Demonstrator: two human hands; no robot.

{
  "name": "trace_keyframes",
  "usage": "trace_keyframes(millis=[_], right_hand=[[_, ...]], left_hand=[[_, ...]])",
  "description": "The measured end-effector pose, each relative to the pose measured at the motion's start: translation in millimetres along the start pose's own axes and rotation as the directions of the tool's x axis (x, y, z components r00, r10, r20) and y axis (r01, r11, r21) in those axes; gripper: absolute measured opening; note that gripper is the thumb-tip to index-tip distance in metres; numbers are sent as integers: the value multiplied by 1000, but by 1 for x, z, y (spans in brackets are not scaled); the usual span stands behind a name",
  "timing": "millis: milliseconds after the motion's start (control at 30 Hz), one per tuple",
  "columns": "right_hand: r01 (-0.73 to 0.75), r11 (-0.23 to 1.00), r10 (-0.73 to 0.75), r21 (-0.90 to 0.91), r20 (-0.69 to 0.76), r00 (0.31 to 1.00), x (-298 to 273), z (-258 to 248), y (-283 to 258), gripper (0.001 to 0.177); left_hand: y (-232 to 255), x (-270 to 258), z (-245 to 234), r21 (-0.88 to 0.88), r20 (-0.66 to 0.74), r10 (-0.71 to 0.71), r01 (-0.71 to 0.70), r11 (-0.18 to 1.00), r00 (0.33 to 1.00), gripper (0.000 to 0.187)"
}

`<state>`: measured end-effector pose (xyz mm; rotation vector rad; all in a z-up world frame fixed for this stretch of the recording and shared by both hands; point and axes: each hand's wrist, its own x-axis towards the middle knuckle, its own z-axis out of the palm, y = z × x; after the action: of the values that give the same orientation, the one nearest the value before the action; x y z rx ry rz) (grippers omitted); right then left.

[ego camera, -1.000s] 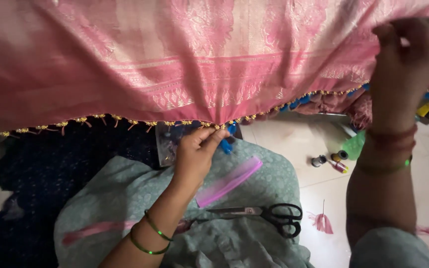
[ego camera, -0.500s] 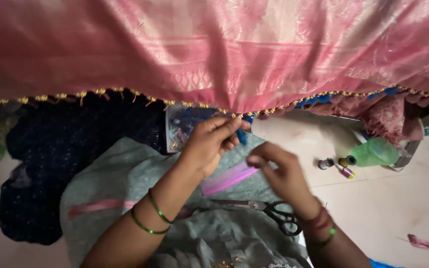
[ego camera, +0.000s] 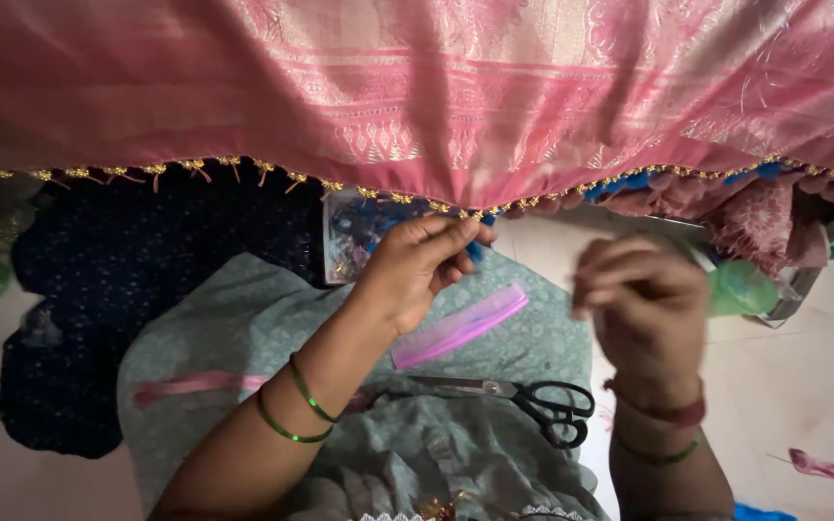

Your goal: Attaching blue decorative tassels to the border of a pink sari.

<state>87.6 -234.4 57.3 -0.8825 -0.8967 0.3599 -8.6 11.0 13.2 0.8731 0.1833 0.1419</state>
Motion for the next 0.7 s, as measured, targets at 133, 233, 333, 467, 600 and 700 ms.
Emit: trace_keyframes(millis=[133,233,333,467,600,700], right_hand=[[-29,812,178,-583,201,963,42,72,-3,29],[63,649,260,-758,299,918,56,94,0,49],[96,576,293,-811,315,903,53,92,-1,56],[-59,594,364,-802,202,909,29,68,-4,58],[-340,645,459,-685,-9,888,5,48,-1,59],[-433,677,470,-595,-103,876,-4,40,1,52]], left_hand=[[0,-2,3,20,17,11,-11,1000,1000,23],[-15,8,-8,-26,28,32,-32,999,999,21],[-12,7,-6,-26,3,25,-25,999,1000,21],[2,1,-3,0,-5,8,-8,1000,1000,23],[6,1,-6,40,6,0,0,999,1000,26],[7,2,-6,46,9,-4,4,999,1000,27]])
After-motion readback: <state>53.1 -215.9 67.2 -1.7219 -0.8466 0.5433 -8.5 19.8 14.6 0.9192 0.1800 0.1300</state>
